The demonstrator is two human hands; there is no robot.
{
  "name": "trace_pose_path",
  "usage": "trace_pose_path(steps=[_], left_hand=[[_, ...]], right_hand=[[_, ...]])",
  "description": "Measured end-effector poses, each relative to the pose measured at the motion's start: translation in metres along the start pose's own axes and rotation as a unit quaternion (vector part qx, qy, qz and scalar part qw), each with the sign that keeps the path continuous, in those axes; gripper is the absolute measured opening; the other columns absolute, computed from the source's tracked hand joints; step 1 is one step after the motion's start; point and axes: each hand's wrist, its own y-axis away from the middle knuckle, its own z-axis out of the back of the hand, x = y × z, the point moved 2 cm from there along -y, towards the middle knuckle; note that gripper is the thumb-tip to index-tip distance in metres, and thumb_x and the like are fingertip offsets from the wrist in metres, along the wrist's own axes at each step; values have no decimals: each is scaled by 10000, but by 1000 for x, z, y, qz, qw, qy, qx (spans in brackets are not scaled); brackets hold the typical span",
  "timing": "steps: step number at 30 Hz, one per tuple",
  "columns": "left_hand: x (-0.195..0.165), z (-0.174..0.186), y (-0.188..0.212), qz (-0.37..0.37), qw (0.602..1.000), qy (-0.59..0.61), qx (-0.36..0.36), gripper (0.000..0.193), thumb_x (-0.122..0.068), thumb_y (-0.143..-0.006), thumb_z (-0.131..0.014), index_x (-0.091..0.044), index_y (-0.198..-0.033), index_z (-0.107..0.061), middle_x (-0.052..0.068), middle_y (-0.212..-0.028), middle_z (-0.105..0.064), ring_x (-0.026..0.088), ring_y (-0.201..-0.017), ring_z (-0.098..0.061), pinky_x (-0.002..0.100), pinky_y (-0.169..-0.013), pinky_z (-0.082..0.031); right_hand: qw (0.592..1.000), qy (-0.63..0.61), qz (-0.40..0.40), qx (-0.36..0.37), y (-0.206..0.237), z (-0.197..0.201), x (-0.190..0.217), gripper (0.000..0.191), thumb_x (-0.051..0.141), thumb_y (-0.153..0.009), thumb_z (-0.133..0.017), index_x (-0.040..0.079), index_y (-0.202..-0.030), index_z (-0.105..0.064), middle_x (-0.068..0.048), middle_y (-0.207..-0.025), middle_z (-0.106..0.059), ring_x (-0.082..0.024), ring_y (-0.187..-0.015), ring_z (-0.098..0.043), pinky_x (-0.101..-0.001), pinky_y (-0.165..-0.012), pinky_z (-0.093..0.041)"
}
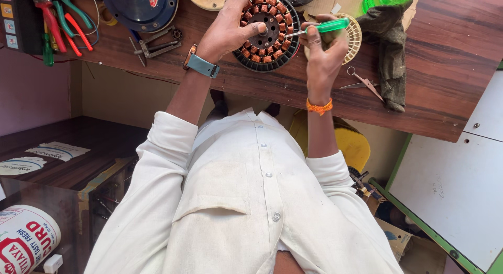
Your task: The person pours liquid from a plastic bottle over the copper windings of a motor stator on a workbench, wipes the bottle with a cloth, then uses a green-handled screwdriver to work around the stator windings, rotating the stator as they go.
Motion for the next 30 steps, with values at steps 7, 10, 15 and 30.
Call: trace_pose_path(steps=[7,10,15,30], left_hand=[[-4,0,-1,12,999,40,2,697,-247,-883,-863,-117,-1474,-519,155,-1391,-612,321,-1314,-593,445,-1166,-491],[-8,2,0,7,1000,20,-5,673,-279,-906,-881,-116,-1456,-528,147,-1361,-630,313,-1295,-610,444,-1143,-497],[-13,2,0,18,1000,10,-7,662,-241,-897,-852,-130,-1466,-530,147,-1377,-608,299,-1285,-617,430,-1121,-514],[-9,5,2,40,999,9,16,695,-272,-901,-900,-163,-1475,-524,152,-1416,-582,311,-1333,-585,431,-1137,-496]], right_hand=[[965,218,127,68,15,-29,2,235,278,-1029,-719,52,-1091,-710,-64,-977,-761,-131,-847,-765,-252,-695,-649],[998,51,27,16,0,8,-2,254,274,-1042,-698,38,-1136,-672,-91,-1063,-782,-174,-958,-792,-294,-860,-702],[945,-300,-102,-83,-8,38,-38,220,114,-989,-719,12,-1139,-595,-176,-1054,-735,-263,-965,-768,-372,-854,-678],[985,-140,-78,-70,15,11,-19,189,78,-1023,-686,8,-1153,-569,-180,-1089,-717,-217,-974,-752,-341,-850,-694]])
